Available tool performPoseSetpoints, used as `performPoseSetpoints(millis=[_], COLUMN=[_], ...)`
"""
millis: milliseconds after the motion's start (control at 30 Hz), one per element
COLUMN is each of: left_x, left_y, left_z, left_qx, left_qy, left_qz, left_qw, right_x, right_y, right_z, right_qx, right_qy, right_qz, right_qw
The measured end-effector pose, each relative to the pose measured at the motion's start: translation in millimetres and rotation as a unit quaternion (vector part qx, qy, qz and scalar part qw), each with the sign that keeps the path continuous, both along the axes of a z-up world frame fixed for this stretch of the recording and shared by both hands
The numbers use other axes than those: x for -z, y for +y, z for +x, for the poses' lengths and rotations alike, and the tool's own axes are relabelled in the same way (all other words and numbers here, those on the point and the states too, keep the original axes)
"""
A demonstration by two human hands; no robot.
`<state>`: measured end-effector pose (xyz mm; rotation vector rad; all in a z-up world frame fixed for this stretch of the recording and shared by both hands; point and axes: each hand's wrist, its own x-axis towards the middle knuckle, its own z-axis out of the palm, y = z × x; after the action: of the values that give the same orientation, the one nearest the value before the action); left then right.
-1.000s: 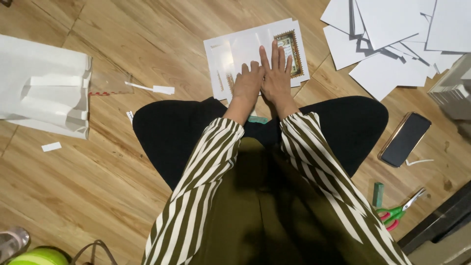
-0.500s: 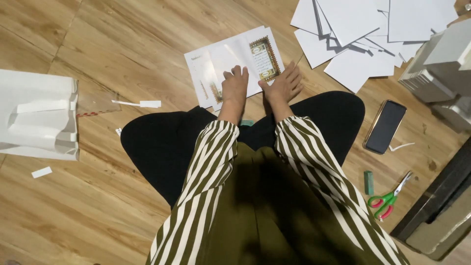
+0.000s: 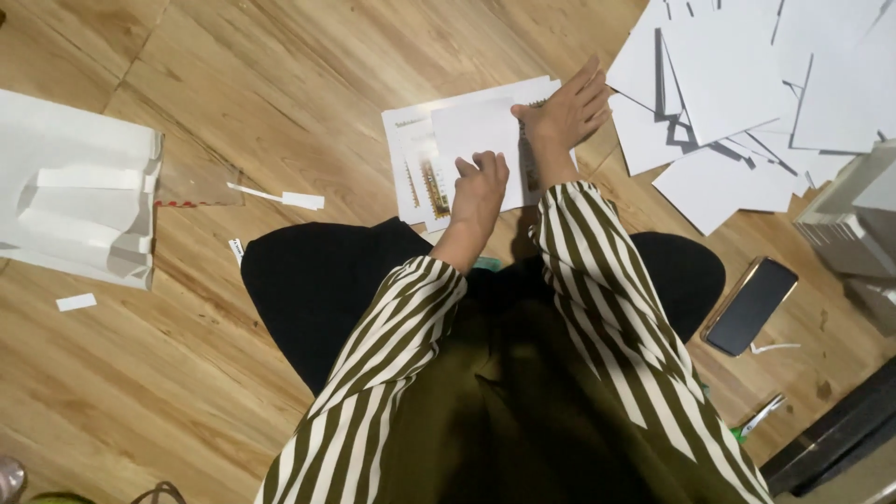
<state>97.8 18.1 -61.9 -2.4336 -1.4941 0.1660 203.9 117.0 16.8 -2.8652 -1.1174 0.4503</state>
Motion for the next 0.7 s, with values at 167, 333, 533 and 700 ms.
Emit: performPoseSetpoints(millis=[167,333,533,700], left_x=[-22.7,-16.6,-18.6,-7.6], left_y=[4.9,2.5,7.2,9.6], left_z=[0.4,3.0,2.2,-4.3], left_qx=[0.001,-0.007,0.031,0.03], left_qy=[0.055,0.045,-0.085,-0.082], left_qz=[-0.022,-0.048,-0.041,-0.094], left_qw=[0.998,0.998,0.995,0.992], right_x=[-6.5,-11.3,-32.4,-33.9], right_y=[21.7,-9.2,-85.8,-117.6], right_z=[5.9,13.3,17.5,17.9], right_qx=[-0.048,-0.11,-0.202,-0.275], right_qy=[0.011,0.027,0.046,0.016], right_qz=[-0.051,-0.025,-0.075,-0.058], right_qw=[0.997,0.993,0.976,0.959])
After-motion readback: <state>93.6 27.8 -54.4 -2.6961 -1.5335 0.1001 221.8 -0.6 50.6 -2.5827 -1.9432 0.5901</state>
